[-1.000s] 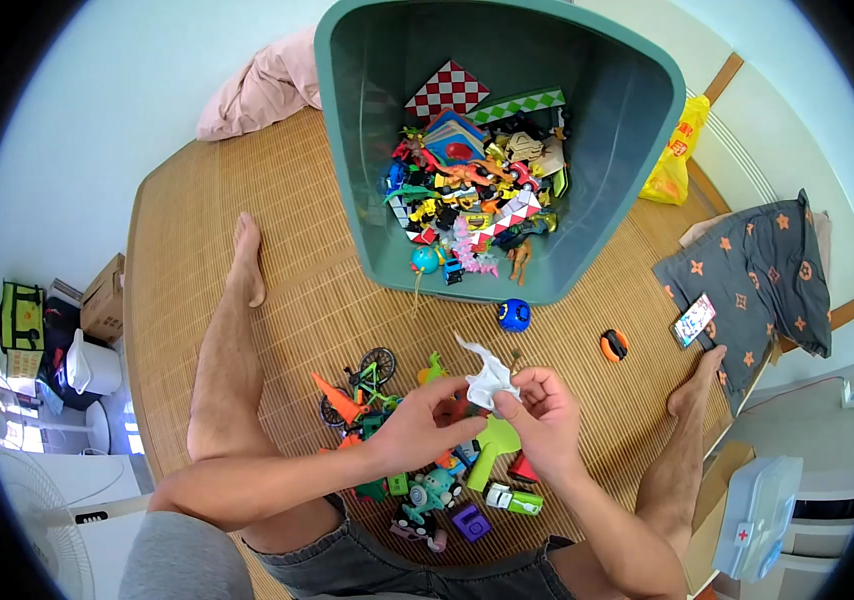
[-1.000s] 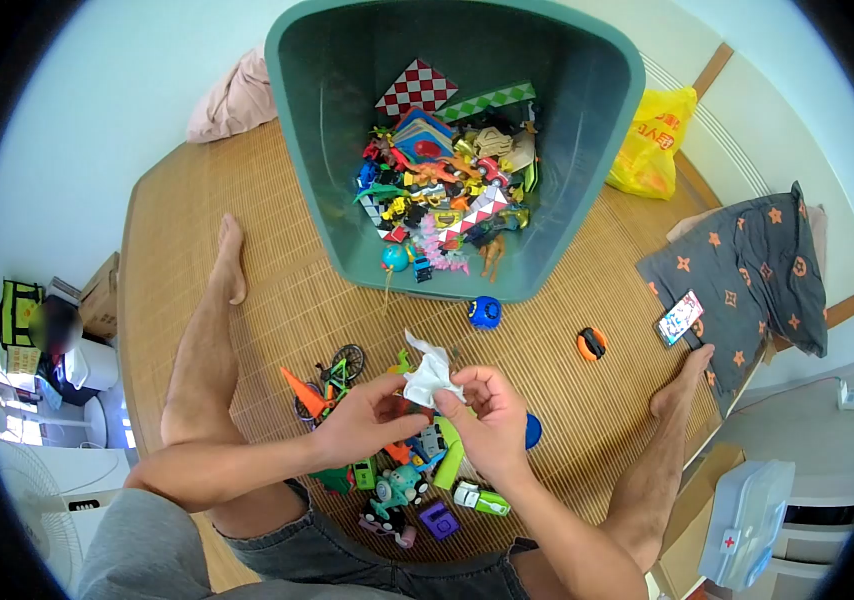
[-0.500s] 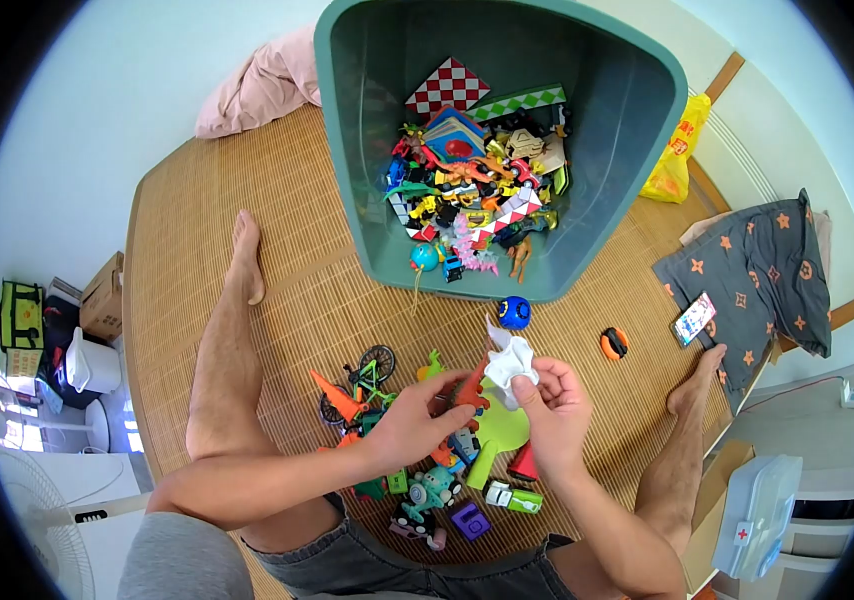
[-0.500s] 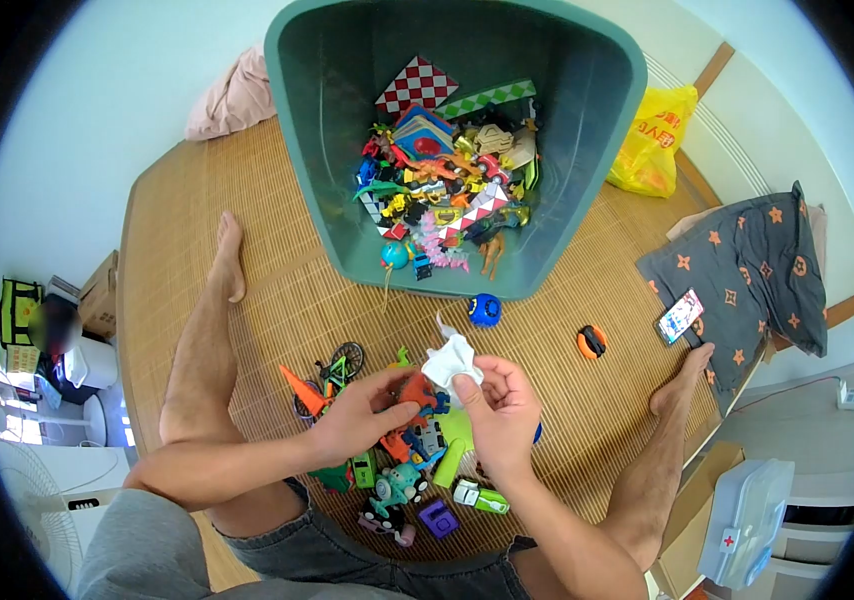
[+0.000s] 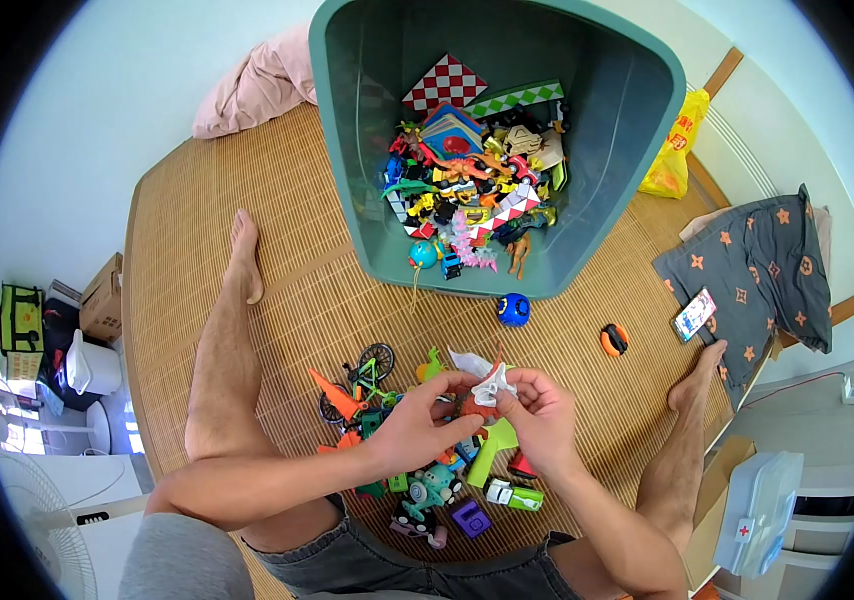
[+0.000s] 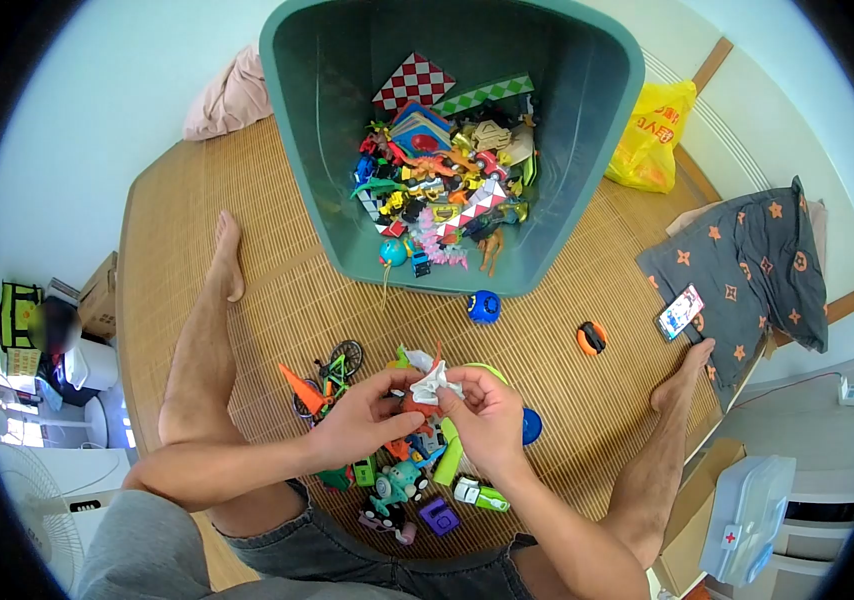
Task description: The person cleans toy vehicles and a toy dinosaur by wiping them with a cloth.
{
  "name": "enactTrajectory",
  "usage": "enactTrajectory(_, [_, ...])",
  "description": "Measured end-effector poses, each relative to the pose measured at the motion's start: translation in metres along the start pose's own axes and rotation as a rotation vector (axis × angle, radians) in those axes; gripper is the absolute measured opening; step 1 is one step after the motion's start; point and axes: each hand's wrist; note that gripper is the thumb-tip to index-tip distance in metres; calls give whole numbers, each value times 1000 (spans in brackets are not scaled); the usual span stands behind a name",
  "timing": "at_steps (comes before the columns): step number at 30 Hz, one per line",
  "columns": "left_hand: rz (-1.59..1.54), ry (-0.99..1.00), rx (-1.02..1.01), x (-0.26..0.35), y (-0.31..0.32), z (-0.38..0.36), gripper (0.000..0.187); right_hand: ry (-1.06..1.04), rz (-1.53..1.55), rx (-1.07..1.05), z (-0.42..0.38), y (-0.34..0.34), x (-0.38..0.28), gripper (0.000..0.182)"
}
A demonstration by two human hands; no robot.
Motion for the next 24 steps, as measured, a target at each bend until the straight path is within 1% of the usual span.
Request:
enactTrajectory(4, [72,13,-11,8,-2,-3,51,-40,-32,18,0,1,2,18])
enactTrajectory(6, [157,-58,-49,10,-3,-2,50,-35,-13,14,-1,3,0,18])
enactTrajectory(7, [157,-59,-50,10,-4,-2,50,-31,7,11,-1,3,-1,18])
enactTrajectory(8, [180,-39,-23,9,-4,0,49,-30,7,12,-1,3,0,18])
enactTrajectory(10, [203,-20,4,9,-4,0,48,-124,-6,100,-1,3,2,19])
enactTrajectory(11, [192,-18,18,10,-4,0,47,-124,-5,100,-1,4,1,19])
enactTrajectory(14, [178,-16,28,13,-4,-1,47,-134,22,49,-1,5,-2,19])
enactTrajectory(16, [176,-16,25,12,-3,-2,47,-52,-7,-8,-2,4,1,18])
enactTrajectory(17, [168,29,49,10,-2,-2,47,-52,-6,-6,-1,3,3,18])
enactTrajectory(18, [161,74,73,8,-1,-2,48,-72,-26,27,-1,3,4,17])
enactTrajectory(20, [162,59,36,3,-3,0,48,-92,-48,61,-2,3,2,17])
enactTrajectory(22, [161,47,1,5,-3,0,48,-186,26,186,-2,8,-4,15])
enactTrajectory(24, [192,3,13,11,-2,-3,43,-202,-6,144,-5,7,-9,16])
Point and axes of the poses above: each hand's wrist, its own z-axis towards the middle knuckle, its own y-axis out of the palm, x = y × z, and after that the axes turned 10 degrees about z, right-handed
